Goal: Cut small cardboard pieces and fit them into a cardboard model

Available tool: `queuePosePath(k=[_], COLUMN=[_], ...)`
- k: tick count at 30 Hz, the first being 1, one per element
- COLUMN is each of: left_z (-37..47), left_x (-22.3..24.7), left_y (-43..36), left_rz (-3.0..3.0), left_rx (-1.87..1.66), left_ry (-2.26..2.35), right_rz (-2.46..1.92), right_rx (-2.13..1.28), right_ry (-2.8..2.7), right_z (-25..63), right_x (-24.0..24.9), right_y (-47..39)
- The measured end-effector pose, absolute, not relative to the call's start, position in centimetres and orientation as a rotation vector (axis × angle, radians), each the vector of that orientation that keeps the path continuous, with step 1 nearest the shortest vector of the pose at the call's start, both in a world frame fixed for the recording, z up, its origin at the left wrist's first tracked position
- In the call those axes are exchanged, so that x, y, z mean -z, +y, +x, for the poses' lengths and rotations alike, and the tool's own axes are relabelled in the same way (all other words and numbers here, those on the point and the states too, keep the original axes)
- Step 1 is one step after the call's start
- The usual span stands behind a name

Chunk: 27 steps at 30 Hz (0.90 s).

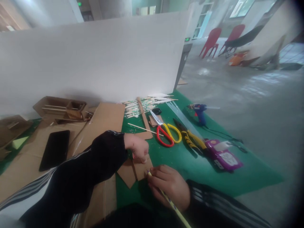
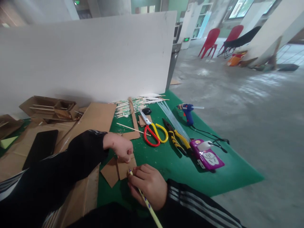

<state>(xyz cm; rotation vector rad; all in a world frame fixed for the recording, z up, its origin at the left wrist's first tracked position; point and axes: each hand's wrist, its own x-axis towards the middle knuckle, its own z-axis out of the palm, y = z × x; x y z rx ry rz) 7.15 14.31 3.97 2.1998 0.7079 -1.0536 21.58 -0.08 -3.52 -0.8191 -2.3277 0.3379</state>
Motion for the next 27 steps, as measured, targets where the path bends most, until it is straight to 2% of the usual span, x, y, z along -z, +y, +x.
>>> queuePosePath(k=[10, 17, 23, 27], left_z=[5.6, 0.2, -3.1, -4.2], left_x=[-3.8, -5.0, -3.5, -3.0], left_y=[13.7, 11.4, 8.3, 7.7], left_rz=[2.311, 2.317, 2.318, 2.373], left_rx=[0.746, 0.523, 0.334, 0.359], left_ry=[0.86, 1.02, 1.1, 1.085], right_rz=[-0.807, -0.824, -0.818, -0.788], right_rx=[-0.346, -0.365, -0.376, -0.385], right_ry=[-2.328, -2.318, -2.318, -2.304], right_z=[21.5, 21.4, 21.5, 21.5], right_x=[3.9, 3.8, 3.9, 3.9], right_y=[-0.2, -0.2, 0.0, 0.0])
